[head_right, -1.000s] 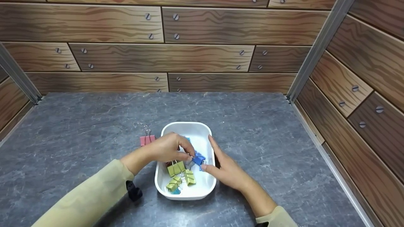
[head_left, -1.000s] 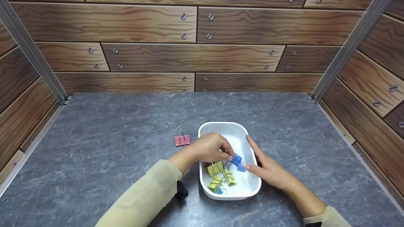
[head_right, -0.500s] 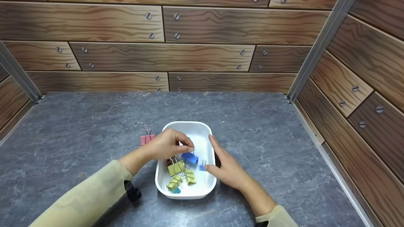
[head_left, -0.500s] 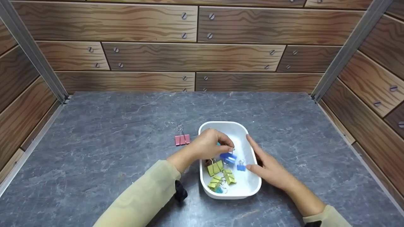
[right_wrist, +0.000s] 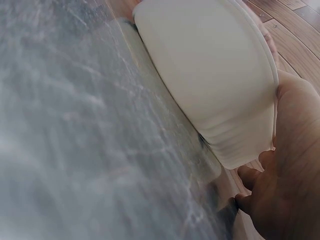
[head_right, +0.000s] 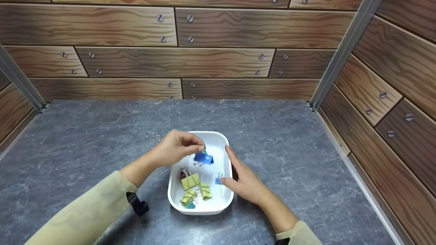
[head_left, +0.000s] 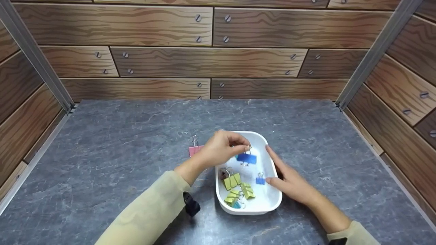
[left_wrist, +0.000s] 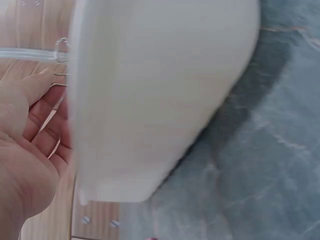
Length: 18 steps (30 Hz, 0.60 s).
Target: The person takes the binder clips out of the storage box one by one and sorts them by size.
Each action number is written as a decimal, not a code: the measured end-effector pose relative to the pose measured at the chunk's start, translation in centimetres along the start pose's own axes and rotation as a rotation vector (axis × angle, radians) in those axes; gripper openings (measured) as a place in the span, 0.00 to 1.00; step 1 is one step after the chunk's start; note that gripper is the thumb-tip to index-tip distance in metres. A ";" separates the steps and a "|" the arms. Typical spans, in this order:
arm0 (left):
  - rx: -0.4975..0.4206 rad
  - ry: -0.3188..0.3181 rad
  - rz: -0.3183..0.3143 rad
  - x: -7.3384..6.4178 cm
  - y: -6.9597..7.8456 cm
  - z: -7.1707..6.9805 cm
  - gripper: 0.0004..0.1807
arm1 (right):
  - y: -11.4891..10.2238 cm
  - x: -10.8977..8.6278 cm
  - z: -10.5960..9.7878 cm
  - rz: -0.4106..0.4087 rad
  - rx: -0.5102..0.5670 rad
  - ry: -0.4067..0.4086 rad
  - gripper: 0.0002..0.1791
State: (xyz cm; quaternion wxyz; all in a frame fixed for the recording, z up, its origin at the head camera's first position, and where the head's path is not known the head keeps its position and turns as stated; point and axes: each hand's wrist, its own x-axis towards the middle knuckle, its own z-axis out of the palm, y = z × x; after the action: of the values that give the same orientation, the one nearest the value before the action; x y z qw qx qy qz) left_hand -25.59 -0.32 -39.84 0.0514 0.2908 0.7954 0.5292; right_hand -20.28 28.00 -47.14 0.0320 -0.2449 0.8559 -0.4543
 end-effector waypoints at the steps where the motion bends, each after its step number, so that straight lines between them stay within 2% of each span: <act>1: -0.018 0.018 0.001 0.0 0.2 -0.4 0.05 | 0.0 0.0 0.0 0.000 0.000 0.001 0.52; 6: -0.090 0.111 0.008 -0.3 1.3 -2.7 0.05 | -0.1 0.1 0.0 0.012 -0.005 0.002 0.52; 9: -0.097 0.165 0.003 -0.8 1.5 -4.4 0.06 | -0.2 0.1 0.0 0.028 0.005 -0.005 0.51; 18: -0.074 0.321 -0.045 -2.8 0.2 -9.1 0.07 | -0.3 0.1 0.0 0.052 0.010 -0.008 0.51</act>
State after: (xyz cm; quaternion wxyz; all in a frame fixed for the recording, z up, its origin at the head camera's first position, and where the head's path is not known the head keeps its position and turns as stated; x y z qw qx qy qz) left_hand -26.75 -9.04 -36.34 -0.0537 0.1827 0.7798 0.5964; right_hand -20.25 27.84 -46.87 0.0481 -0.2242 0.8597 -0.4565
